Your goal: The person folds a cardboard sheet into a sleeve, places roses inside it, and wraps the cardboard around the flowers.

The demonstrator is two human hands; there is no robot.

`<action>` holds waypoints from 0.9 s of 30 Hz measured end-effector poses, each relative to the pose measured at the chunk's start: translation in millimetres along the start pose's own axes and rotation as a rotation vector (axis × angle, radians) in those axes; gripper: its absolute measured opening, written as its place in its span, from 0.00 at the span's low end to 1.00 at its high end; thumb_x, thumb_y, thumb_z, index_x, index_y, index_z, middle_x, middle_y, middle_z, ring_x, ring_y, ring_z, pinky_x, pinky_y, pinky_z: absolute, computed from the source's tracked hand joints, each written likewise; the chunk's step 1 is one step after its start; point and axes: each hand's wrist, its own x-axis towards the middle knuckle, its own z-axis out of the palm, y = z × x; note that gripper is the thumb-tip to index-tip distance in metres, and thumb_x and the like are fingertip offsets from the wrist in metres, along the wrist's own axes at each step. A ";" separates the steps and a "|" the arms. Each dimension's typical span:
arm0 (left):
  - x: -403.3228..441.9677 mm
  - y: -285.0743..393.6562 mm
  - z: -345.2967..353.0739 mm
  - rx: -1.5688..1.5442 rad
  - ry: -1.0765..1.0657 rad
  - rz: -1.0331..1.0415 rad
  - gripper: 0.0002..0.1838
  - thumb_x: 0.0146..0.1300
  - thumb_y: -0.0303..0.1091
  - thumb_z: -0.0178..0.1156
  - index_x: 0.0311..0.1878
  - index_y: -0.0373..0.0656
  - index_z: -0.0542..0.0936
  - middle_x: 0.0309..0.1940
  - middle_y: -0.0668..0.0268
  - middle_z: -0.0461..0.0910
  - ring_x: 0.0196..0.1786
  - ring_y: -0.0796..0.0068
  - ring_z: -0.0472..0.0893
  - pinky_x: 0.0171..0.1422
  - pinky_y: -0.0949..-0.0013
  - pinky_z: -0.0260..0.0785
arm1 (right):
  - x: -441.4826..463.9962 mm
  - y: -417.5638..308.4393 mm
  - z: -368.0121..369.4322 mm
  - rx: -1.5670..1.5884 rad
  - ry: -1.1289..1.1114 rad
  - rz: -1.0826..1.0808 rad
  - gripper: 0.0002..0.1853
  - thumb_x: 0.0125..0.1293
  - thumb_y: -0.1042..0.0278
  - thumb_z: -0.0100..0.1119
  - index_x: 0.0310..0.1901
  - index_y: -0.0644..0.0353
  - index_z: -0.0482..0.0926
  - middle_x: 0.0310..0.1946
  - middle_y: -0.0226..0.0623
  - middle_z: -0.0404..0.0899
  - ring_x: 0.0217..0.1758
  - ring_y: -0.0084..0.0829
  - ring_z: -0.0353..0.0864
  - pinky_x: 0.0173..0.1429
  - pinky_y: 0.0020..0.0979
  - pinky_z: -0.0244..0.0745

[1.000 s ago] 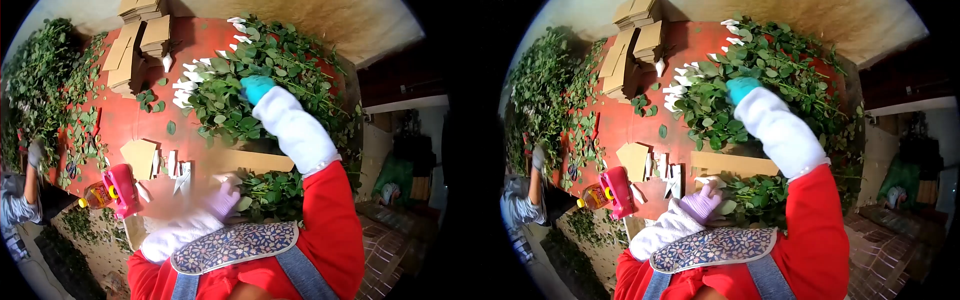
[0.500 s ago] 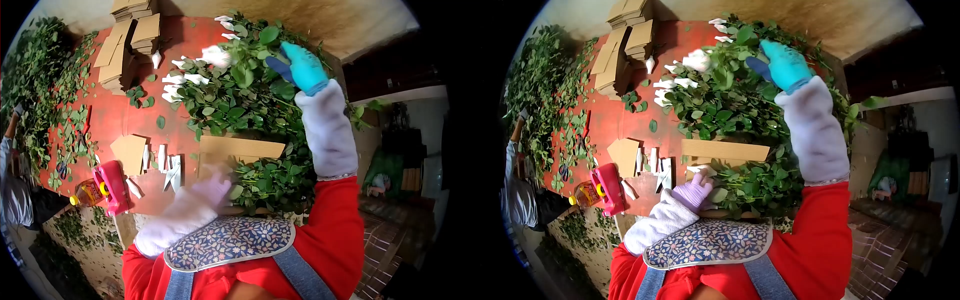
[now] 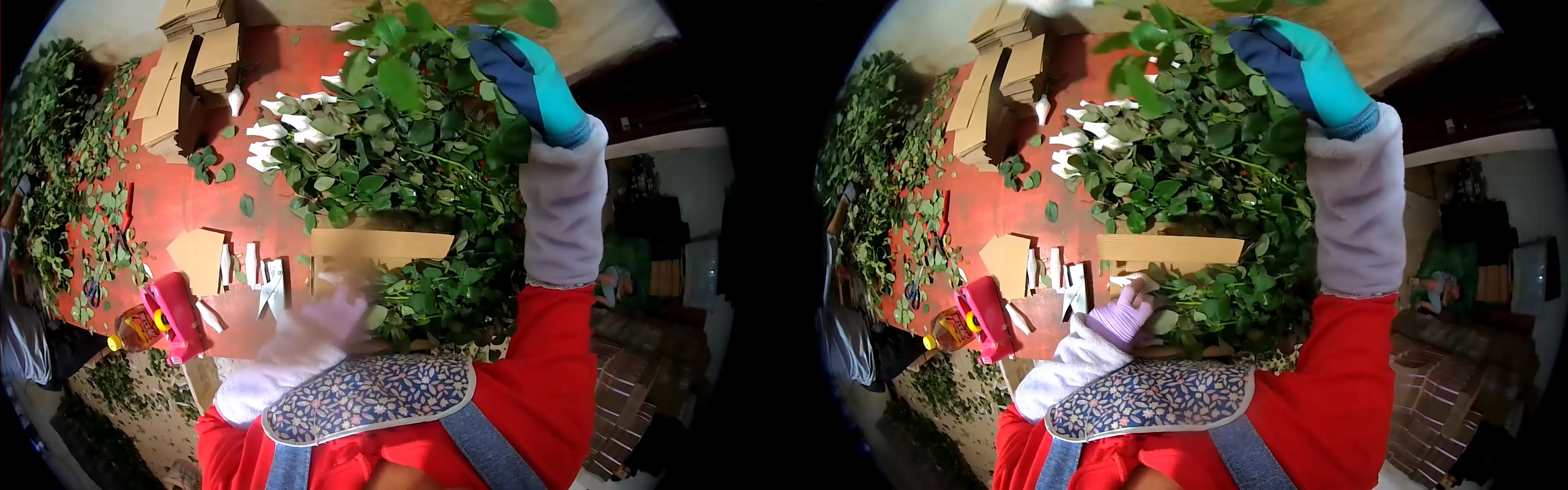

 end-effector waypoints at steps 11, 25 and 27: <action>-4.2 -14.4 4.4 -0.043 -0.004 -0.019 0.23 0.60 0.38 0.57 0.59 0.50 0.71 0.64 0.60 0.67 0.32 0.60 0.83 0.28 0.62 0.78 | -197.8 -15.0 91.7 0.253 -0.095 0.840 0.22 0.57 0.68 0.60 0.54 0.56 0.72 0.50 0.38 0.76 0.56 0.35 0.75 0.63 0.37 0.69; 7.5 -33.4 48.8 0.053 0.085 0.009 0.34 0.49 0.48 0.68 0.58 0.46 0.70 0.64 0.54 0.63 0.36 0.56 0.83 0.35 0.61 0.79 | -206.5 -6.3 141.7 -1.270 -0.242 0.190 0.15 0.58 0.59 0.56 0.46 0.51 0.77 0.36 0.32 0.78 0.33 0.34 0.79 0.36 0.38 0.72; 7.8 -22.7 28.5 0.062 0.016 -0.019 0.32 0.50 0.47 0.67 0.58 0.47 0.70 0.64 0.53 0.63 0.36 0.56 0.83 0.34 0.61 0.79 | -197.7 -23.9 164.3 -1.119 -0.176 0.039 0.14 0.60 0.61 0.54 0.48 0.51 0.76 0.35 0.34 0.77 0.33 0.33 0.79 0.33 0.35 0.73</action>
